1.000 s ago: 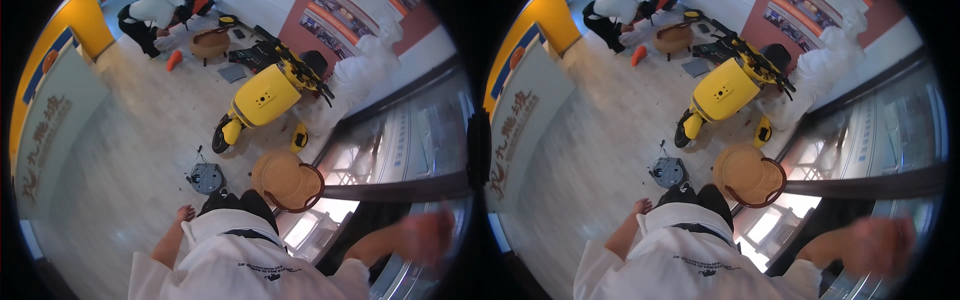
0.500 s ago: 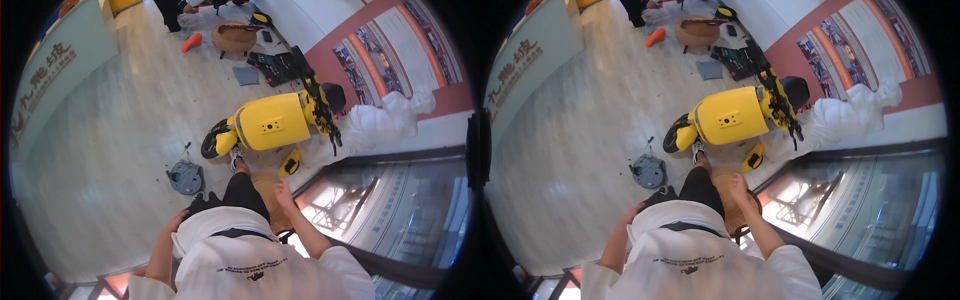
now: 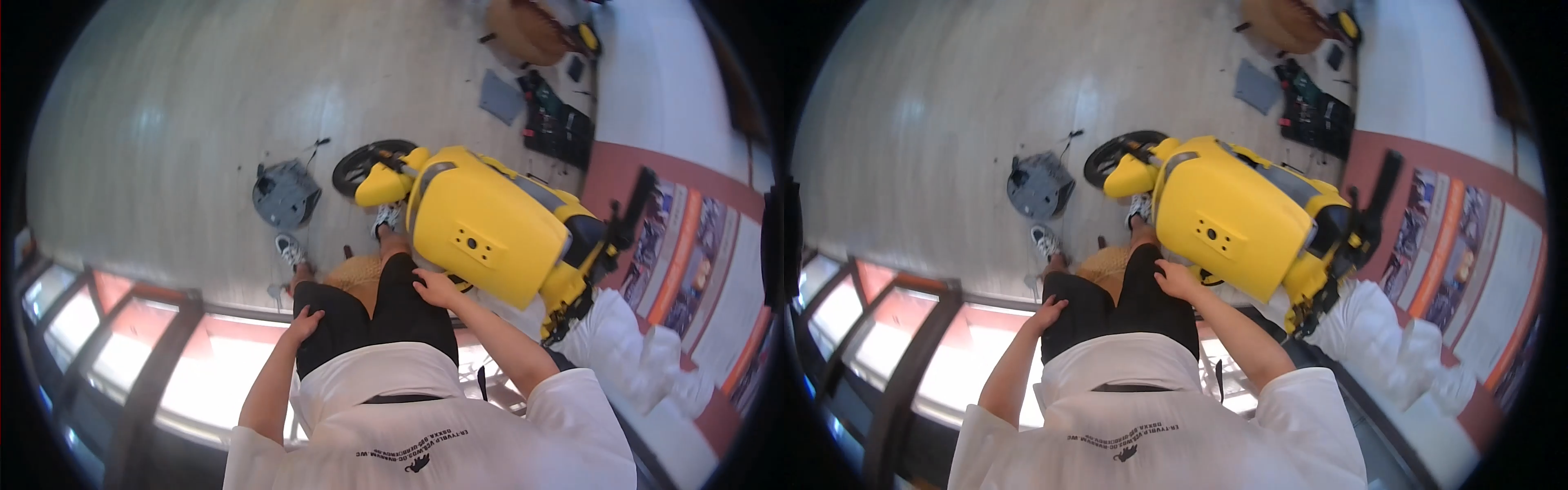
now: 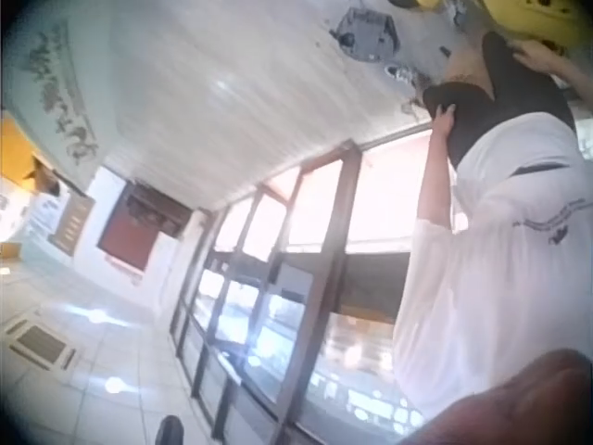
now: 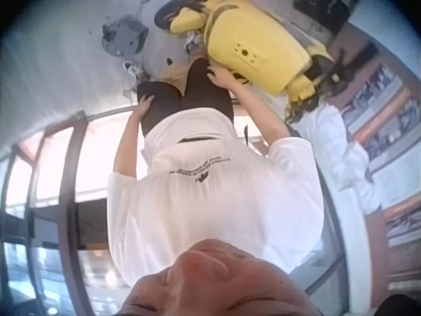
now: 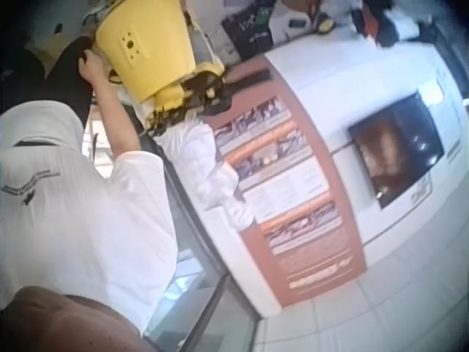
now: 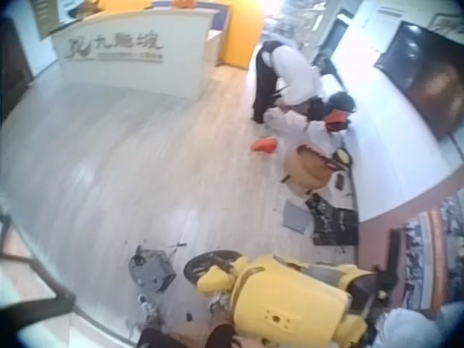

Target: Repairing a circular plastic housing, possibly from a robotic vacuum, by inserting internal components and securing them with a hex key.

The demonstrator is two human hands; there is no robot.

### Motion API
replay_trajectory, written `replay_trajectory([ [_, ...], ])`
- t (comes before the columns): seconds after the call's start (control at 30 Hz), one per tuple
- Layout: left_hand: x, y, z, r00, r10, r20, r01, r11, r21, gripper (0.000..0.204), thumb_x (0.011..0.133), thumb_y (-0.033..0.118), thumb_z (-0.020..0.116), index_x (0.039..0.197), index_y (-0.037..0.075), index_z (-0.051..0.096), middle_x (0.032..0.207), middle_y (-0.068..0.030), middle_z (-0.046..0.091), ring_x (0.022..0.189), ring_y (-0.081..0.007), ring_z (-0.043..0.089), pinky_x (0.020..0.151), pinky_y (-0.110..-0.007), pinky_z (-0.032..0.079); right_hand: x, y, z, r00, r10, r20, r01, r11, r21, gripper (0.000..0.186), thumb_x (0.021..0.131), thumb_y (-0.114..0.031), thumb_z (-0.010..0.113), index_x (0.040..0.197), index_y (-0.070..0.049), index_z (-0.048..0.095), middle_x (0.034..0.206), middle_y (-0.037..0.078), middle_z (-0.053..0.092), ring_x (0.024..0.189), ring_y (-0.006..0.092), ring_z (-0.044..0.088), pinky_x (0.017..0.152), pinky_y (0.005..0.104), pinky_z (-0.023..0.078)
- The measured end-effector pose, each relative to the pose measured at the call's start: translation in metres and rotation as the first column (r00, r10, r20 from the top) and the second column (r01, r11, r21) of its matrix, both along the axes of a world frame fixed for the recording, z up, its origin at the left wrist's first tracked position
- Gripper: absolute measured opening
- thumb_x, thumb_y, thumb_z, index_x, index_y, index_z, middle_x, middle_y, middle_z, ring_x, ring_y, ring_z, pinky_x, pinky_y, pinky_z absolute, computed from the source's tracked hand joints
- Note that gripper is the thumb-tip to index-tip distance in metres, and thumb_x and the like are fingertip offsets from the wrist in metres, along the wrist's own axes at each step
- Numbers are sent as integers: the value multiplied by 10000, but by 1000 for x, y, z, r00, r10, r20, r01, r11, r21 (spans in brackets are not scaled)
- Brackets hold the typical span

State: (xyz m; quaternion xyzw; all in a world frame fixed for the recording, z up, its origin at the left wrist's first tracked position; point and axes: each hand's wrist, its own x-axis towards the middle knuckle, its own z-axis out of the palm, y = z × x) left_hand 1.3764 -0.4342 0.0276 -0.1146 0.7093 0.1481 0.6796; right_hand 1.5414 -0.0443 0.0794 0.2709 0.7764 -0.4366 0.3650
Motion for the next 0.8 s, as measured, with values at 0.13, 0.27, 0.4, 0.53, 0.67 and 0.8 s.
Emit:
replay_trajectory([
  [0.13, 34, 4, 10, 988, -153, 21, 154, 977, -148, 1011, 885, 591, 674, 1669, 202, 168, 1547, -361, 412, 1466, -506, 377, 1223, -482, 319, 8, -13, -51, 988, 143, 52, -142, 990, -20, 745, 1005, -389, 576, 1574, 11, 310, 1491, 372, 448, 1342, 506, 498, 1132, 504, 422],
  [0.27, 44, -13, -10, 991, -124, -49, 107, 960, -259, 1021, 874, 602, 687, 1668, 275, 134, 1564, -395, 333, 1418, -549, 412, 1187, -537, 361, -21, -35, -96, 950, 230, 211, -249, 966, 66, 886, 980, -505, 582, 1623, -24, 207, 1608, 415, 193, 1443, 600, 303, 1182, 585, 328],
  [0.4, 30, -30, -38, 989, -25, -145, -16, 962, -272, 1007, 845, 536, 741, 1655, 314, 186, 1540, -387, 358, 1394, -551, 429, 1166, -543, 386, -73, -59, -109, 858, 370, 355, -441, 886, 144, 871, 958, -511, 594, 1630, -85, 239, 1642, 390, 117, 1472, 603, 242, 1175, 614, 321],
  [0.53, 24, -38, -62, 891, -1, -455, -126, 960, -250, 851, 812, 404, 773, 1567, 239, 417, 1542, -333, 379, 1398, -535, 413, 1153, -558, 393, -100, -78, -126, 869, 377, 320, -460, 854, 243, 783, 942, -447, 607, 1598, -112, 342, 1638, 376, 160, 1472, 586, 257, 1175, 596, 330],
  [0.67, 22, -66, -69, 673, -158, -723, 236, 972, 7, 471, 825, 263, 687, 1274, 120, 686, 1532, -235, 439, 1462, -499, 318, 1182, -639, 291, -128, -115, -138, 845, 480, 237, -535, 765, 357, 668, 889, -415, 630, 1484, -131, 525, 1620, 348, 234, 1447, 574, 309, 1129, 617, 382],
  [0.8, -8, -74, -74, 606, -66, -793, 273, 953, 130, 376, 780, 169, 631, 1130, 104, 751, 1463, -192, 504, 1463, -498, 304, 1181, -714, 187, -155, -130, -165, 810, 576, 106, -558, 704, 439, 649, 859, -397, 654, 1443, -132, 556, 1594, 352, 276, 1421, 575, 337, 1122, 636, 368],
])
